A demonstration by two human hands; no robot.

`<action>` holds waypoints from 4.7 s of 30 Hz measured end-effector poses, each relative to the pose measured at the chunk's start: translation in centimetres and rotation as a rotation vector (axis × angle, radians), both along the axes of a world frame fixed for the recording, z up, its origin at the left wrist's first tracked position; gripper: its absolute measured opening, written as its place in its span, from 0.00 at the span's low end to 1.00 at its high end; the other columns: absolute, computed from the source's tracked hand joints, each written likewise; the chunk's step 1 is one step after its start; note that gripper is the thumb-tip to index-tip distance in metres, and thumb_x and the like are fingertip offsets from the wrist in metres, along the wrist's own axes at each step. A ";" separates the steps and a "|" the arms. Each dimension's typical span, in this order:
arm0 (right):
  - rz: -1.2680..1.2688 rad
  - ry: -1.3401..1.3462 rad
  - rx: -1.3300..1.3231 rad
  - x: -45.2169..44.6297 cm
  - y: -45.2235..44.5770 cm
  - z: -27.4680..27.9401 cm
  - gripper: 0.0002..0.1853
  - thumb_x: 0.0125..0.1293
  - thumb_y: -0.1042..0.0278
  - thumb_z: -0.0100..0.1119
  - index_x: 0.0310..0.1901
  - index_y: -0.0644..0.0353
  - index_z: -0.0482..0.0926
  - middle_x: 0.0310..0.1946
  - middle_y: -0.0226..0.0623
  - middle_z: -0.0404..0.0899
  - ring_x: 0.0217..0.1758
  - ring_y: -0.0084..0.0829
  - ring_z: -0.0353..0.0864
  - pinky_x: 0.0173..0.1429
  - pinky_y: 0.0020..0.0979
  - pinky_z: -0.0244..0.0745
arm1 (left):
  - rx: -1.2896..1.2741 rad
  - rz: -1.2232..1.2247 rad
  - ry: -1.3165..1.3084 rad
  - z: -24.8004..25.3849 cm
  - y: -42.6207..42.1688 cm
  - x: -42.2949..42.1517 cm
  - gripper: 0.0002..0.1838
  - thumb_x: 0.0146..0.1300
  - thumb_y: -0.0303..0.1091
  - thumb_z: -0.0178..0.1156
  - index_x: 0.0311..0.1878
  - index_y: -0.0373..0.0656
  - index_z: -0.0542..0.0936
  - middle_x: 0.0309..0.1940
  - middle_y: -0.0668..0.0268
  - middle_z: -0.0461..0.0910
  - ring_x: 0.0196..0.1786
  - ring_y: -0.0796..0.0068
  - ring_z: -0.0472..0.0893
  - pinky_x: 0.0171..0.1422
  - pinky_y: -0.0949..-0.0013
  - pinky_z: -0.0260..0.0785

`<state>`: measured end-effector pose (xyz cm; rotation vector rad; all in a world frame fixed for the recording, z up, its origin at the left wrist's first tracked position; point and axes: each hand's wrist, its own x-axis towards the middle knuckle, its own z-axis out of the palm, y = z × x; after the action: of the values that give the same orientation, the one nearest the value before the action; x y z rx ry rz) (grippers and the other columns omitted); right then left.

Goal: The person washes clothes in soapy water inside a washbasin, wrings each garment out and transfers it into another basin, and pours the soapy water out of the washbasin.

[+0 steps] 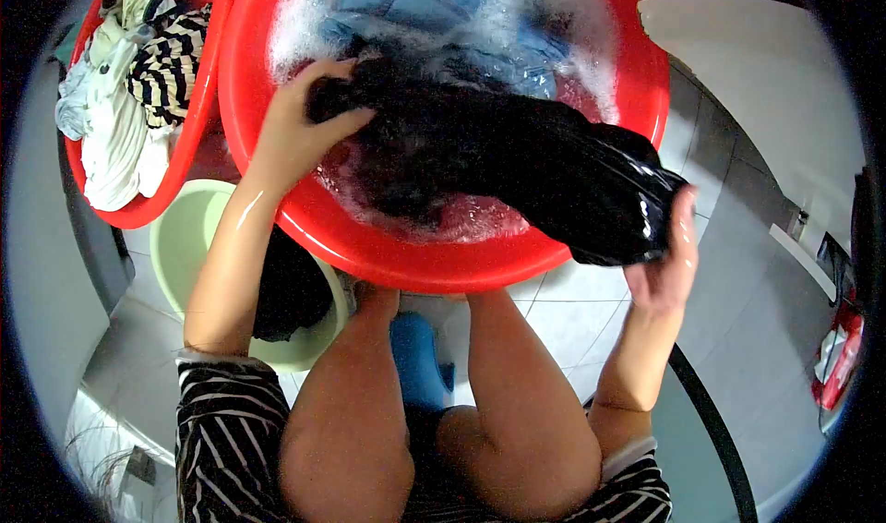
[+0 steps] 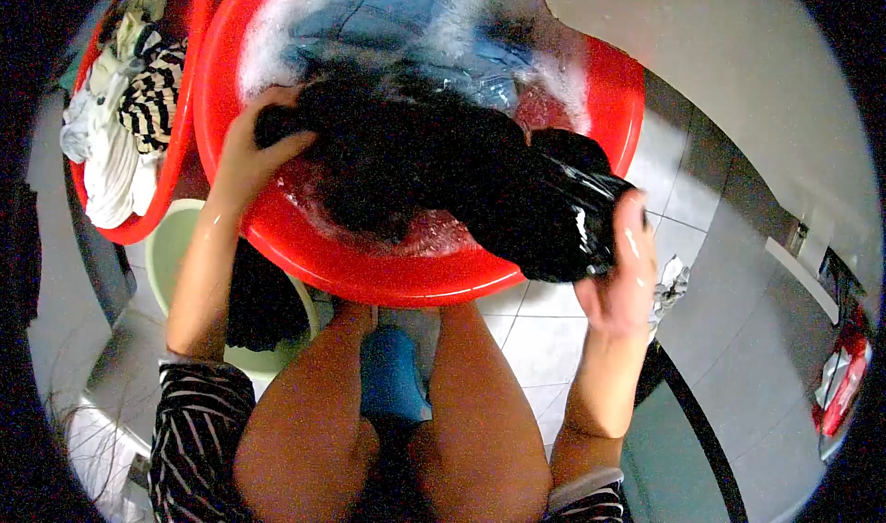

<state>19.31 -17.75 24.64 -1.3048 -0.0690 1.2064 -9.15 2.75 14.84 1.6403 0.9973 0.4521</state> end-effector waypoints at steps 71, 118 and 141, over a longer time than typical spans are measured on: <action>0.902 -1.260 -0.551 -2.2 9.3 -15.8 0.17 0.62 0.59 0.53 0.43 0.66 0.78 0.40 0.47 0.80 0.42 0.46 0.79 0.47 0.40 0.74 | 0.368 -0.464 0.461 -12.4 -1.1 6.1 0.23 0.64 0.38 0.53 0.60 0.41 0.68 0.55 0.57 0.73 0.54 0.61 0.73 0.63 0.65 0.61; 0.516 -0.732 -0.113 -3.2 5.1 -3.8 0.15 0.53 0.80 0.62 0.44 0.65 0.78 0.39 0.36 0.81 0.43 0.24 0.77 0.52 0.25 0.70 | 0.051 0.068 -0.150 -0.8 -3.3 3.9 0.25 0.45 0.22 0.66 0.48 0.42 0.70 0.41 0.68 0.70 0.50 0.74 0.70 0.55 0.70 0.64; 1.038 -1.489 -0.629 -6.9 9.1 -19.9 0.36 0.53 0.74 0.56 0.65 0.51 0.57 0.58 0.52 0.64 0.57 0.52 0.69 0.58 0.45 0.69 | -0.174 -0.426 0.147 -18.7 -4.5 7.6 0.22 0.63 0.41 0.46 0.58 0.43 0.71 0.58 0.52 0.68 0.64 0.55 0.61 0.69 0.62 0.51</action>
<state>12.38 -8.65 4.71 -2.6413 -1.7084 0.7339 -1.51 -1.78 -3.87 1.6859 0.7394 -0.0412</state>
